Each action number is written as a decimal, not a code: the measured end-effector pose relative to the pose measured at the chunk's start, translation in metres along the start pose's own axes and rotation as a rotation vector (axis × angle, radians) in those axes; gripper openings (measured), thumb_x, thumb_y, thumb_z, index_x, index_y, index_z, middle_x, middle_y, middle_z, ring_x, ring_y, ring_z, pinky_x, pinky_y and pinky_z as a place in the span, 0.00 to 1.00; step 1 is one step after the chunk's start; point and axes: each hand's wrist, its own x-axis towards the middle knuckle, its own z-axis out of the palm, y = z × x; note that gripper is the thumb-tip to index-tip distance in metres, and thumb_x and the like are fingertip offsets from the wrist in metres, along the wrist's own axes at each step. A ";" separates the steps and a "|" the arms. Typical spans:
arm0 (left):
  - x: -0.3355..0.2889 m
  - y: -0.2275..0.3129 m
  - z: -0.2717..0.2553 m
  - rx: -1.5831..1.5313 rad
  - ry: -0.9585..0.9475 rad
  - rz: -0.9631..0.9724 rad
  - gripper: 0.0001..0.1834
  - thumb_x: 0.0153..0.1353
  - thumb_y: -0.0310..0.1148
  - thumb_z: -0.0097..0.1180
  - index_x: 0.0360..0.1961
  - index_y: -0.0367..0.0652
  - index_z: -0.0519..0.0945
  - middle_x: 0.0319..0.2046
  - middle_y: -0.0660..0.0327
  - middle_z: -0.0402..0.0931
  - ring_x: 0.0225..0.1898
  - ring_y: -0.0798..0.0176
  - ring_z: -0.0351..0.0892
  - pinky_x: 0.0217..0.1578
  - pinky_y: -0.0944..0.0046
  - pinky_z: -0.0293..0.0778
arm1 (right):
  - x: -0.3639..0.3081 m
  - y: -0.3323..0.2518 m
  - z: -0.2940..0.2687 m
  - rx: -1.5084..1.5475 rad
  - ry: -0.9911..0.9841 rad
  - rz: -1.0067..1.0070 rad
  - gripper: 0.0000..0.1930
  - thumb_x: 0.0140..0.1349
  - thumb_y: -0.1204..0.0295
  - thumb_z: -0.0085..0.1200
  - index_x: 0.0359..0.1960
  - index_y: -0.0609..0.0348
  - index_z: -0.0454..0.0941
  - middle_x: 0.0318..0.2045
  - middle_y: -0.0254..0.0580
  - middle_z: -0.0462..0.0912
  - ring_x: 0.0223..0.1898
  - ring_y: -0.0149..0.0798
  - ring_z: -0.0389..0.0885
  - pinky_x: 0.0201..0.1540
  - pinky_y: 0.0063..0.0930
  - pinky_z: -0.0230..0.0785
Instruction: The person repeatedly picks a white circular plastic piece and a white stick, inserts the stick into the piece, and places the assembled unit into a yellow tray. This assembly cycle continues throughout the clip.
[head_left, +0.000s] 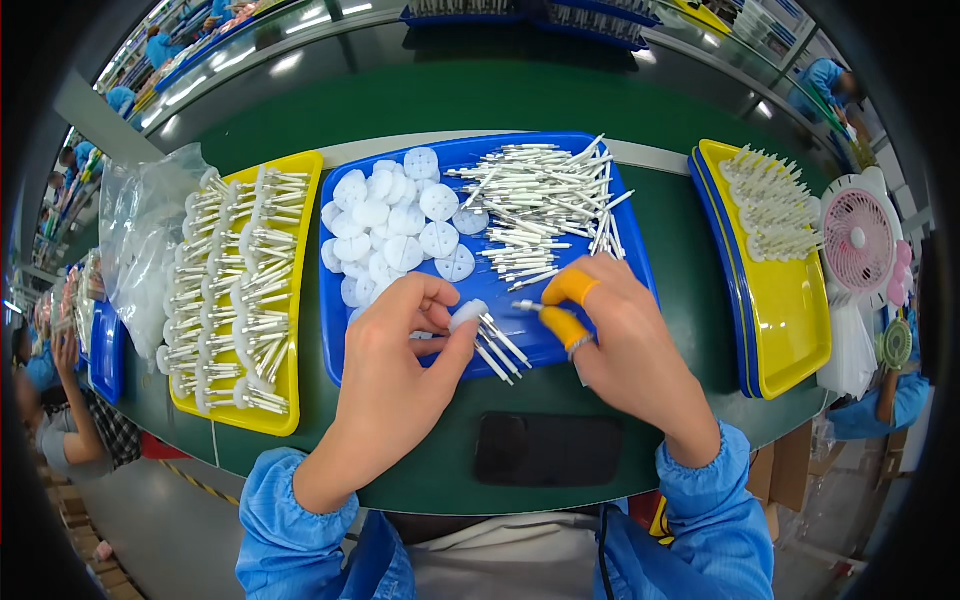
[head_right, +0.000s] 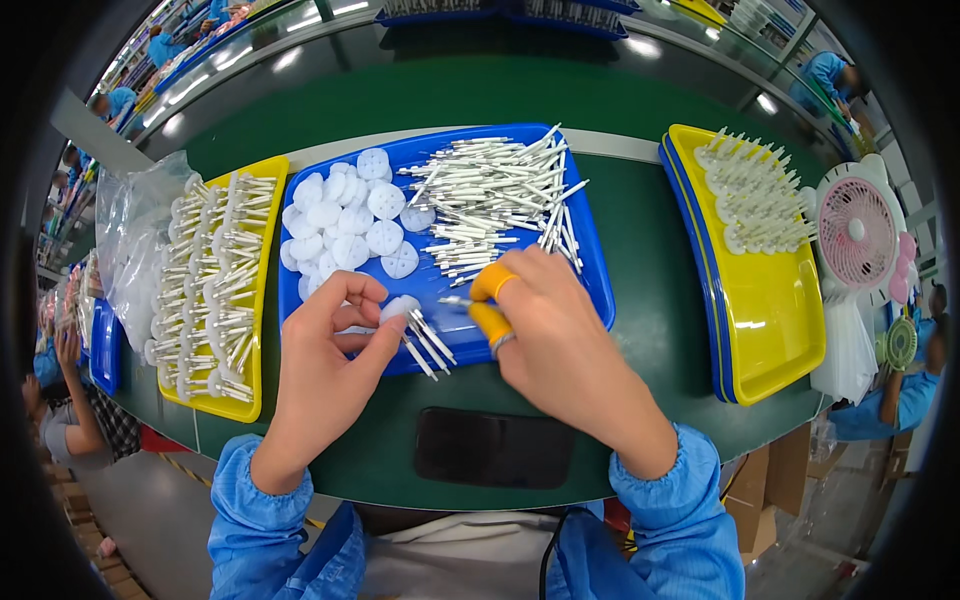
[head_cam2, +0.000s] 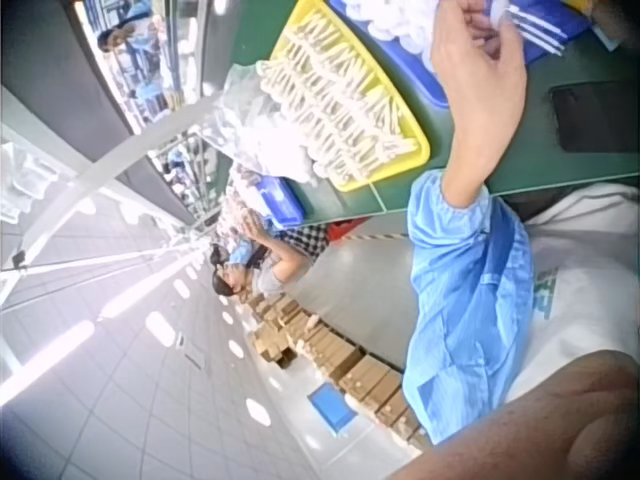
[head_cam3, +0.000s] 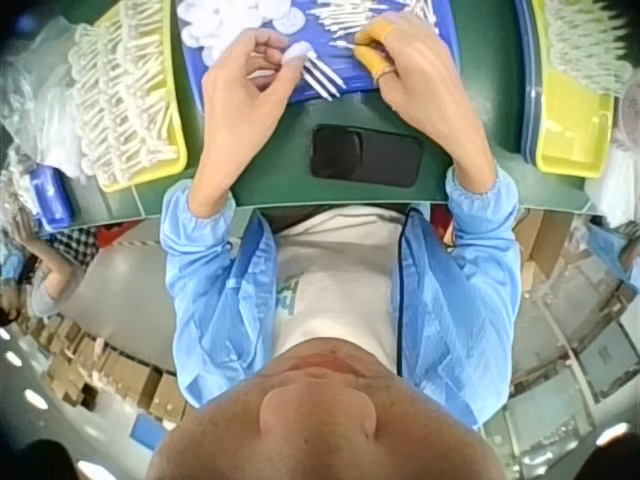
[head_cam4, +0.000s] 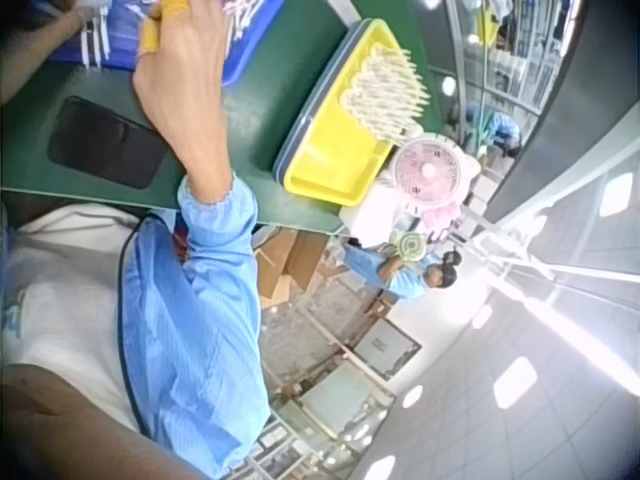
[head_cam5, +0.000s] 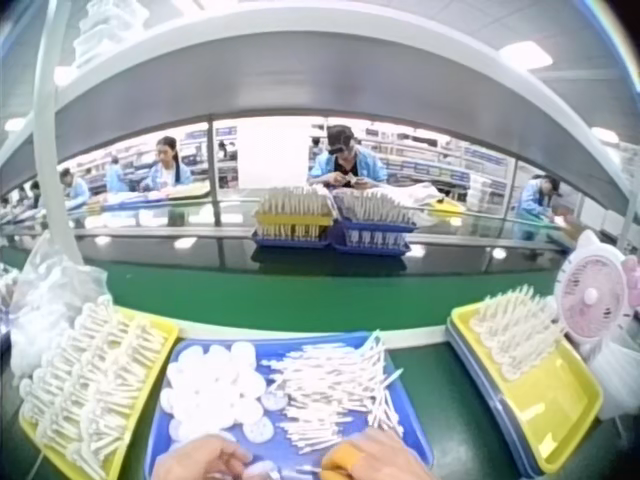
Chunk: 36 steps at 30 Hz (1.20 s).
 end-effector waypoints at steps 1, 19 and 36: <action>0.000 -0.001 0.000 -0.001 -0.022 0.001 0.08 0.68 0.20 0.71 0.45 0.31 0.84 0.39 0.62 0.83 0.42 0.70 0.86 0.40 0.66 0.91 | 0.000 -0.014 -0.004 0.103 -0.055 0.067 0.19 0.50 0.87 0.62 0.46 0.71 0.86 0.43 0.53 0.82 0.50 0.58 0.80 0.54 0.47 0.73; -0.002 0.000 0.008 0.060 -0.009 0.121 0.07 0.66 0.19 0.69 0.43 0.33 0.84 0.37 0.55 0.82 0.39 0.60 0.89 0.41 0.60 0.92 | -0.005 -0.014 0.004 0.056 -0.147 -0.050 0.25 0.46 0.86 0.65 0.51 0.71 0.87 0.39 0.47 0.77 0.48 0.51 0.77 0.51 0.44 0.69; -0.013 -0.006 0.014 0.195 0.038 0.296 0.10 0.60 0.21 0.71 0.43 0.35 0.85 0.36 0.52 0.81 0.32 0.50 0.89 0.31 0.56 0.83 | -0.013 -0.030 0.023 0.146 0.027 -0.027 0.19 0.43 0.86 0.63 0.41 0.70 0.86 0.35 0.47 0.80 0.39 0.56 0.79 0.40 0.50 0.73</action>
